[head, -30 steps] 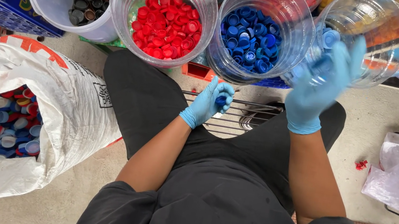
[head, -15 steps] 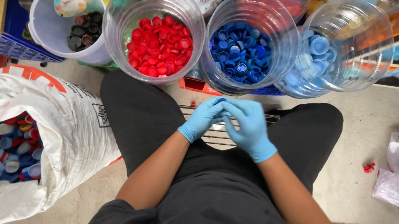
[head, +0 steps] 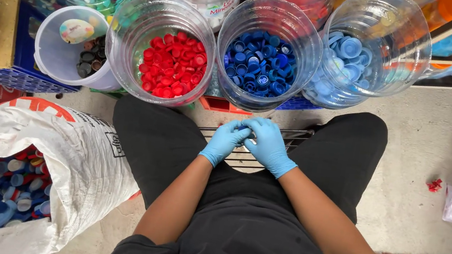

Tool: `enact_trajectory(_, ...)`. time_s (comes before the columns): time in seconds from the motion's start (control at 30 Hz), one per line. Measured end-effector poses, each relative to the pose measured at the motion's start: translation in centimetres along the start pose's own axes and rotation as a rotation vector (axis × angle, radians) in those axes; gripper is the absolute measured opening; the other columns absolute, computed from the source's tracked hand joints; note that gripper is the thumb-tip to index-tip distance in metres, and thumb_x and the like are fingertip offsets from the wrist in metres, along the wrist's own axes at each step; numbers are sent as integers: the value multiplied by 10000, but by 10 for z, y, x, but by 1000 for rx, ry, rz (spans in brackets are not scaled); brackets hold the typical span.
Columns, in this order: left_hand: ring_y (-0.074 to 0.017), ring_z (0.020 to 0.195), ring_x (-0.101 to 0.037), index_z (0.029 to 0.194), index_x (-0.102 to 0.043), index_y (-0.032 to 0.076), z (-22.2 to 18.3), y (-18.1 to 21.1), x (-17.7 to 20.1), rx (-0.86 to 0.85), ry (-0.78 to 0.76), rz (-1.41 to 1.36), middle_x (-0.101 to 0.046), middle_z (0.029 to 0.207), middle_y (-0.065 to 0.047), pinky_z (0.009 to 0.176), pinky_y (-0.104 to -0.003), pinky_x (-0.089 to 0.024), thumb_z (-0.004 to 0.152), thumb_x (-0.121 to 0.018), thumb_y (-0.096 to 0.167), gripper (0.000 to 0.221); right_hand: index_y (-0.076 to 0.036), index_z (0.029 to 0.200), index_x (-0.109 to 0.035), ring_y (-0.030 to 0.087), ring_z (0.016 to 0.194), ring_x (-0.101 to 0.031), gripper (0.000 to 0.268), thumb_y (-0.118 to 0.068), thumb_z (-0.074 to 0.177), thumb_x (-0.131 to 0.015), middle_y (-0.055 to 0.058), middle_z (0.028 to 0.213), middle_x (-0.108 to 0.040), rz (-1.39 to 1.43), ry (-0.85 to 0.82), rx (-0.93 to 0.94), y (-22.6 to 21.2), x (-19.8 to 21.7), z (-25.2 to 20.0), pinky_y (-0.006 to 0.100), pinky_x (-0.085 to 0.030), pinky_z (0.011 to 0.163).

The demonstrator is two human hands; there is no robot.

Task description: The person sits on the floor and sorts plastic bottle caps by color. They pick caps from a large white sack, separate red and blue caps into clear containers, and occasionally remove liners from caps before placing them in the appropriate bins.

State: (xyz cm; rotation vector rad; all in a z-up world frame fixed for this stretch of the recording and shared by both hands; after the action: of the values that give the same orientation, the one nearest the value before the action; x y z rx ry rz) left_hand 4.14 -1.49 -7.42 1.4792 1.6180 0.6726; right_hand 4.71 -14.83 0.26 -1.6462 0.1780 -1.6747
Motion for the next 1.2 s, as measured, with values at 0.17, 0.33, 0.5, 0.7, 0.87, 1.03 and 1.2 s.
enact_trajectory(0.17,-147,773,-736,972,-690,124,13,-18,6,34,42,114,-736,770,-61,750,-344,-609,827,-875,341,320,-204,1177,-646,320,1076,-665,358,-213,834,-747,45,1108,-674,18,-94,-161,8,3,2,465,-498,923)
enact_trajectory(0.33,-157,796,-735,963,-681,120,13,-19,6,33,16,168,-732,753,-70,785,-353,-600,841,-852,338,302,-213,1093,-630,302,1043,-675,241,-254,869,-710,29,1051,-676,57,-106,-232,11,3,1,465,-509,899)
enact_trajectory(0.5,-166,865,-738,994,-728,140,-2,2,3,27,24,190,-746,788,-66,816,-366,-594,852,-832,336,263,-225,1030,-646,289,1033,-694,182,-287,876,-721,18,1007,-696,89,-112,-253,25,-8,1,455,-529,889)
enact_trajectory(0.7,-330,1340,-522,1087,-759,138,-15,21,-4,-106,-38,180,-528,1532,-109,1025,-502,-481,1021,-651,365,260,-54,854,-665,382,1000,-683,215,-243,942,-719,150,1017,-675,322,-21,-303,41,-10,1,460,-539,902)
enact_trajectory(0.87,-320,1362,-522,1173,-765,138,-22,24,-16,-155,-73,171,-597,1430,-129,1095,-503,-461,1004,-701,310,249,8,792,-674,381,921,-688,273,-222,914,-756,176,1001,-658,354,46,-284,48,-12,0,460,-550,860)
enact_trajectory(1.03,-180,1149,-623,1227,-727,169,-2,0,-3,-126,-100,210,-724,1192,-31,909,-364,-542,984,-709,296,275,-11,782,-712,390,922,-694,303,-259,954,-719,158,953,-659,374,-11,-302,48,-15,1,451,-546,887)
enact_trajectory(1.2,-241,1204,-623,1321,-695,129,2,-13,0,-113,-87,179,-701,1290,-94,959,-470,-546,945,-693,196,382,-65,777,-715,395,929,-689,520,-473,1058,-557,168,844,-654,423,-108,-375,34,-8,-8,479,-519,895)
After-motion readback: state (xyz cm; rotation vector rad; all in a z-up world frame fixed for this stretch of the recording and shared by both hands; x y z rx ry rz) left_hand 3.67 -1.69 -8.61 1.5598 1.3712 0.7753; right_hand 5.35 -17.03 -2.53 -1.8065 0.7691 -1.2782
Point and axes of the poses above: each hand's wrist, its own z-axis towards the middle knuckle, its own x-axis out of the back of the hand, y = z × x, the point moved 5 cm from there along z, towards the middle knuckle
